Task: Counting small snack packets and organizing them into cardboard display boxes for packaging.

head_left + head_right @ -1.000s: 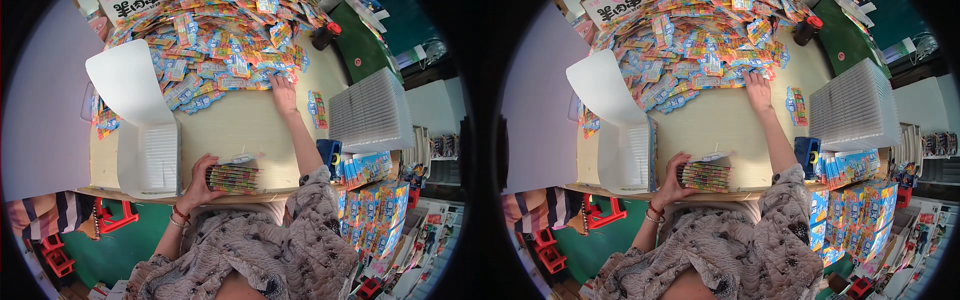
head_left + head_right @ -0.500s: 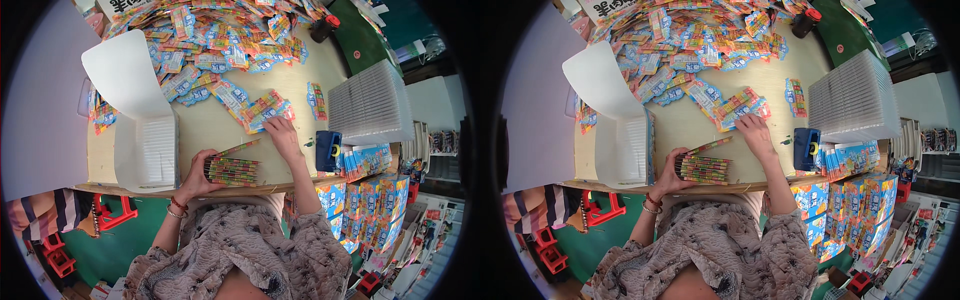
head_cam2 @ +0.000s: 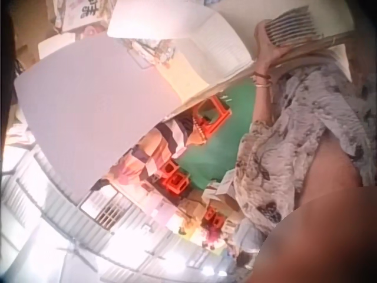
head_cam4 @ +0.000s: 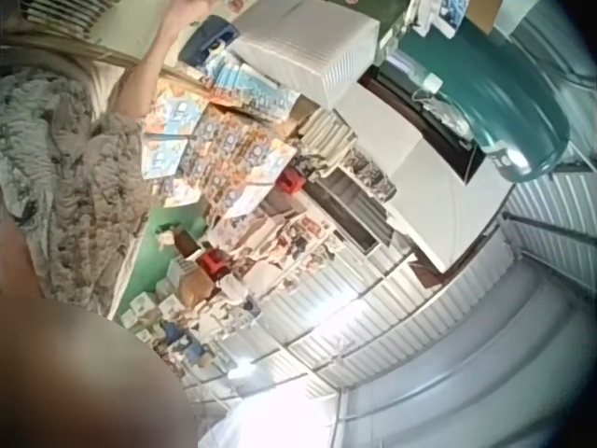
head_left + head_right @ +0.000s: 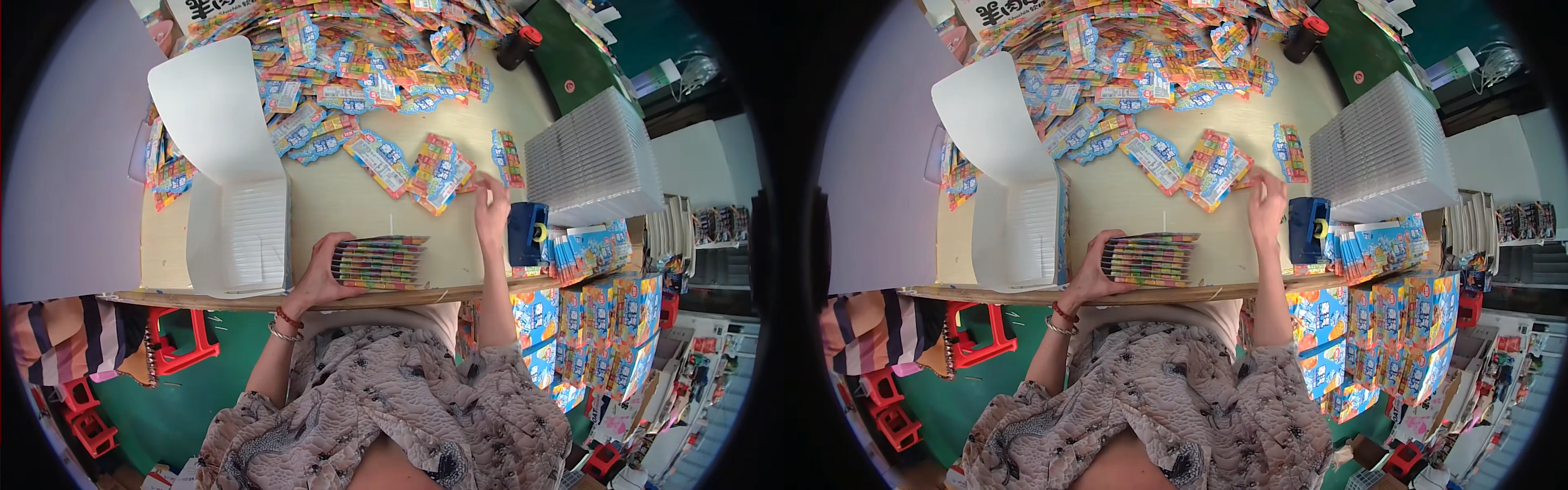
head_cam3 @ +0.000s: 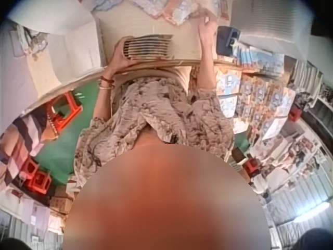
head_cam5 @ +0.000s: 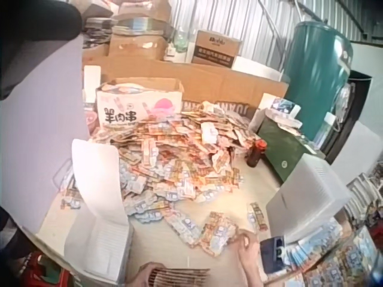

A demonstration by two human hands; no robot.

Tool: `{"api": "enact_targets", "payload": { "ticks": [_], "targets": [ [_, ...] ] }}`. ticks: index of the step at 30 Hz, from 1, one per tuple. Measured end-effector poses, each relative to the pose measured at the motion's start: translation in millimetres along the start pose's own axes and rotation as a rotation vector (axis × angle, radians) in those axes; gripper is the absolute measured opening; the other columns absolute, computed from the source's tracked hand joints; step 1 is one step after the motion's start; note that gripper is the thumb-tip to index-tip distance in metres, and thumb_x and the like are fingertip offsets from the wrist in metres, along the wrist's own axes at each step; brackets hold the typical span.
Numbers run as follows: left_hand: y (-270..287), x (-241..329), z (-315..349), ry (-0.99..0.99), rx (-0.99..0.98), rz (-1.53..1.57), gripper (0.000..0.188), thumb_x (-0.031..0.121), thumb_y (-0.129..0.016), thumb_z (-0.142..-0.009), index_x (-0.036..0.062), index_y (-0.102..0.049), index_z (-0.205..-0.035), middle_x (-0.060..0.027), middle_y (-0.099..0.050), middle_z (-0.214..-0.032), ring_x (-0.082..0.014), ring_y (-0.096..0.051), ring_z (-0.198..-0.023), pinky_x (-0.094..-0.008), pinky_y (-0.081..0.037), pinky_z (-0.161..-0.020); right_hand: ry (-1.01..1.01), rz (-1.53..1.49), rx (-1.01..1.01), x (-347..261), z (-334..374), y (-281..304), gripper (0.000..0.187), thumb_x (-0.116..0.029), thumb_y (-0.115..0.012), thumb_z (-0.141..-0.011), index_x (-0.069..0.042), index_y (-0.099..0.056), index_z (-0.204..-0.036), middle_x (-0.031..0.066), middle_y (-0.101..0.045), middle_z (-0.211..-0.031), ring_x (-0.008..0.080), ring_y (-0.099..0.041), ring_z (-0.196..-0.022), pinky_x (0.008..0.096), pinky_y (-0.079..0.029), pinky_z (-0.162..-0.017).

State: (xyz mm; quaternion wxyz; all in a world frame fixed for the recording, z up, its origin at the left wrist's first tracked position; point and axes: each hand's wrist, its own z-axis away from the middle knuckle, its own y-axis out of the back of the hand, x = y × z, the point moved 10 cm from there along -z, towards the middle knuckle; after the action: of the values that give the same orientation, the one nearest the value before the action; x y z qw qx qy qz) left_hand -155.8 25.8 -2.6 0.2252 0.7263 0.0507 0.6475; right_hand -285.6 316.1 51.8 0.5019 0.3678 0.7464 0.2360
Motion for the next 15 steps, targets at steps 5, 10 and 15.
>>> {"api": "enact_targets", "payload": {
  "ticks": [5,10,15],
  "targets": [
    [0.2,3.9,0.6,-0.002,-0.013,-0.012,0.088,0.02,-0.089,-0.054,0.0077,-0.04,-0.127,-0.0098,-0.047,-0.119,-0.0263,-0.044,-0.115,-0.0366,-0.034,-0.103,-0.197,0.494,-0.172,-9.6,-37.5,-52.8,0.055,-0.047,-0.075,-0.068,-0.006,-0.066,-0.104,0.0159,-0.055,-0.116,0.0282,-0.047,-0.106,0.0444,-0.037,-0.087],
    [-2.7,1.7,0.9,-0.02,-0.003,0.039,0.088,0.019,-0.089,-0.054,0.0075,-0.041,-0.127,-0.01,-0.047,-0.119,-0.0263,-0.043,-0.115,-0.0366,-0.034,-0.103,-0.265,0.383,-0.581,-12.3,-62.0,-102.2,0.081,-0.057,-0.078,-0.056,-0.008,-0.059,-0.118,0.016,-0.051,-0.123,0.03,-0.038,-0.118,0.0475,-0.031,-0.094],
    [2.9,2.2,2.6,-0.038,0.038,0.053,0.083,0.019,-0.088,-0.052,0.0063,-0.046,-0.122,-0.0115,-0.051,-0.116,-0.0283,-0.047,-0.112,-0.0382,-0.036,-0.1,-0.35,0.309,-0.575,-11.2,-52.0,-99.1,0.087,-0.055,-0.08,-0.053,-0.011,-0.056,-0.124,0.017,-0.047,-0.129,0.035,-0.032,-0.129,0.0581,-0.024,-0.101]
  ]
}}
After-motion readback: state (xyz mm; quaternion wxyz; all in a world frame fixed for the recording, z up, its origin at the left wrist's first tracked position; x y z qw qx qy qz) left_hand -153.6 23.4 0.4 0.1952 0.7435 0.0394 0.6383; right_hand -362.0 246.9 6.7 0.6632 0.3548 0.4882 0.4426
